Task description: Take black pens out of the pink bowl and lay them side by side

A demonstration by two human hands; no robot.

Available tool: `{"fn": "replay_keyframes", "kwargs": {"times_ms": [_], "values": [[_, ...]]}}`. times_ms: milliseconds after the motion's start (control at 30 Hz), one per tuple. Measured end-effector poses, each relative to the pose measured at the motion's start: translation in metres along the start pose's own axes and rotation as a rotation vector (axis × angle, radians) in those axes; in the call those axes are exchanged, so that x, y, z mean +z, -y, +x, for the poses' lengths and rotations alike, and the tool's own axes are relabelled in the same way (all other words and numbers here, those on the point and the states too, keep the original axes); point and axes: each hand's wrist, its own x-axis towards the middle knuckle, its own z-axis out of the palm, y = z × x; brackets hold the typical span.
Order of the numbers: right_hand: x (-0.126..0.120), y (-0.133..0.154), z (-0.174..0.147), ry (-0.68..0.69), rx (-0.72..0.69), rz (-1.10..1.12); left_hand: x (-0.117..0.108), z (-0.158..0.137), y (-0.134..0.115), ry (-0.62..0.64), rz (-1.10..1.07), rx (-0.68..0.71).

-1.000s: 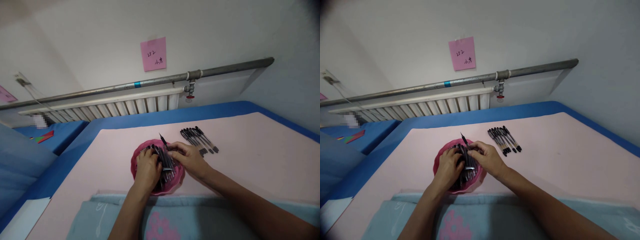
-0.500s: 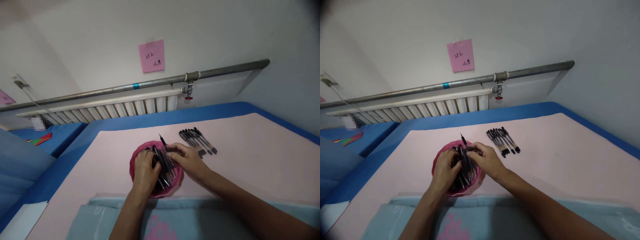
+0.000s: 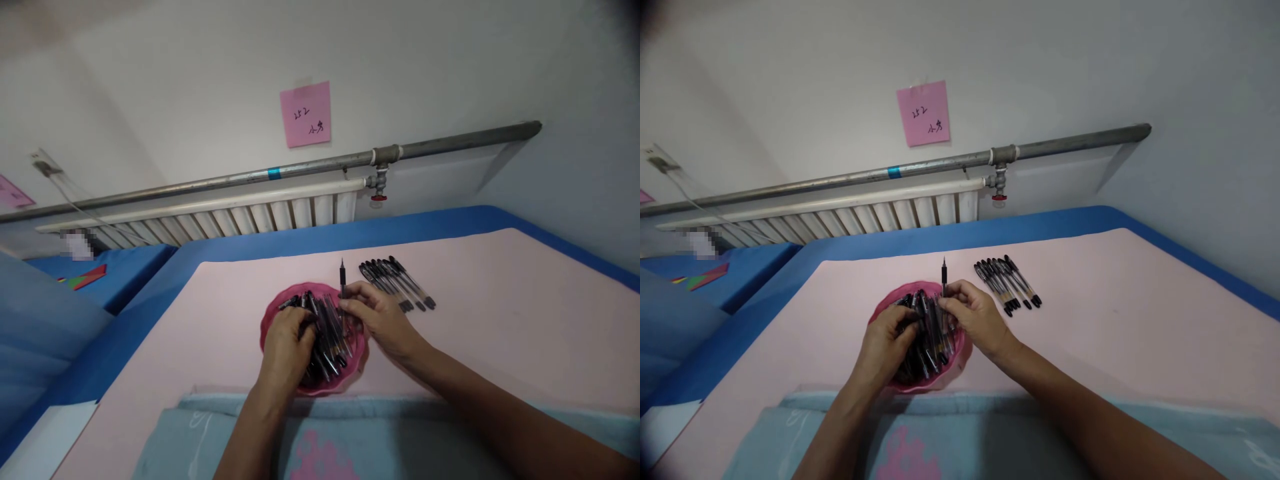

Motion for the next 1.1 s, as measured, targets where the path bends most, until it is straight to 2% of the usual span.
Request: {"fn": "replay_keyframes", "kwargs": {"times_ms": [100,233,433,533,667,767,900,1100], "values": [[-0.001,-0.002,0.0,0.017,-0.008,0.016,0.003,-0.003,-0.01,0.175,0.146,0.15],[0.0,-0.002,0.0,0.038,0.002,0.053,0.007,-0.007,-0.019,0.346,0.319,0.206],[0.002,-0.002,0.0,0.037,0.009,0.072,0.014,-0.009,-0.024,0.333,0.393,0.23],[0.0,-0.001,0.0,0.024,0.004,0.043,0.011,-0.007,-0.022,0.275,0.18,0.162],[-0.001,0.003,-0.002,0.013,-0.021,0.073,0.002,-0.004,-0.017,0.158,-0.483,-0.184],[-0.001,0.006,-0.005,0.027,-0.066,0.155,0.0,-0.002,-0.014,0.167,-0.816,-0.306],[0.0,0.009,-0.007,0.012,-0.109,0.198,0.001,-0.002,-0.016,0.181,-0.926,-0.327],[-0.001,0.009,-0.008,-0.023,-0.108,0.175,-0.001,-0.003,-0.02,0.19,-0.967,-0.354]]}}
